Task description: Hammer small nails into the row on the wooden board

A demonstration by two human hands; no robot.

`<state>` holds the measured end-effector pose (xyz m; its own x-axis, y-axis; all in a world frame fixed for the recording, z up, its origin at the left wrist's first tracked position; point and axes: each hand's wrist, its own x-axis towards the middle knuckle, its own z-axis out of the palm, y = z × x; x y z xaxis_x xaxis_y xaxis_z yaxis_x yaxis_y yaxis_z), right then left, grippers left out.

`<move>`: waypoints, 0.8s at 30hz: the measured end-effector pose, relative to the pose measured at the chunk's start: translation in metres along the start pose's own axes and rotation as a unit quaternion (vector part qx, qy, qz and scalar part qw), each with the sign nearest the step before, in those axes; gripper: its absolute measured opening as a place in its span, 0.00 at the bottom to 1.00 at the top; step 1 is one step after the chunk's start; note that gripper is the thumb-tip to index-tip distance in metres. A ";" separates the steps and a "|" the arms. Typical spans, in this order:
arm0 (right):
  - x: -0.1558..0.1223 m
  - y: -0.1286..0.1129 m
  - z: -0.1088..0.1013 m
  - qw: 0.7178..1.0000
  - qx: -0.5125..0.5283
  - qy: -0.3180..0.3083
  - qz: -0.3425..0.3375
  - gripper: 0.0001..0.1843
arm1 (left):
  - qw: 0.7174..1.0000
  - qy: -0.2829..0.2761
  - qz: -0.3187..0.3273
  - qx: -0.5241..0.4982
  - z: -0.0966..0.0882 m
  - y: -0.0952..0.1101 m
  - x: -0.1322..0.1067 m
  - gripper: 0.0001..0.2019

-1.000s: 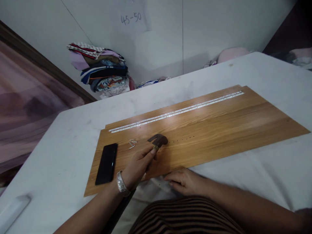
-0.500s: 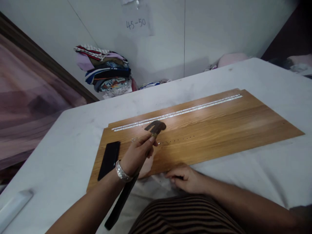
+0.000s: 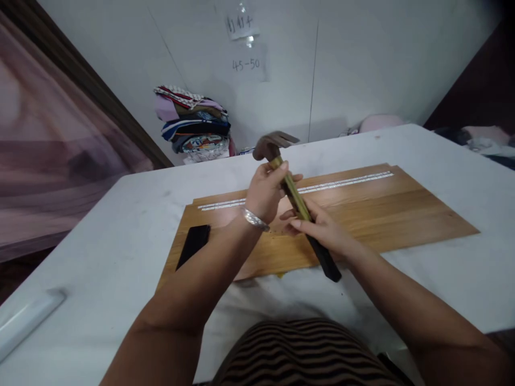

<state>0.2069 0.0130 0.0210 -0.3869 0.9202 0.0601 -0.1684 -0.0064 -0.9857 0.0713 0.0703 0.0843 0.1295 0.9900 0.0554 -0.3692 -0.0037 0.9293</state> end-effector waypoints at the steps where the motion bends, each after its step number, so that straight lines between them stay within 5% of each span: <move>1: 0.003 -0.006 -0.002 1.000 0.008 -0.019 0.013 0.29 | 1.000 0.000 0.000 -0.002 0.005 -0.005 -0.001 0.11; 6: 0.006 -0.009 -0.015 0.997 0.032 -0.041 0.065 0.18 | 0.997 -0.018 -0.025 0.077 0.002 -0.028 -0.008 0.13; 9: -0.005 -0.001 -0.022 0.995 0.036 -0.030 0.091 0.23 | 0.981 -0.074 -0.084 0.160 -0.027 -0.039 -0.020 0.14; 12: -0.022 0.007 -0.027 0.983 0.060 -0.010 0.174 0.26 | 0.948 -0.050 -0.116 0.292 -0.072 -0.055 -0.041 0.14; 18: -0.056 0.026 -0.025 0.969 0.056 0.003 0.241 0.29 | 0.875 0.062 0.000 0.481 -0.145 -0.098 -0.091 0.11; 24: -0.065 0.037 -0.013 0.967 0.042 0.006 0.250 0.27 | 0.827 0.043 0.040 0.558 -0.147 -0.119 -0.107 0.11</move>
<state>0.2374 -0.0416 -0.0215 -0.4285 0.7982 -0.4234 -0.0360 -0.4833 -0.8747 -0.0337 -0.0148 -0.0861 0.0619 0.9864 0.1523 0.7136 -0.1504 0.6842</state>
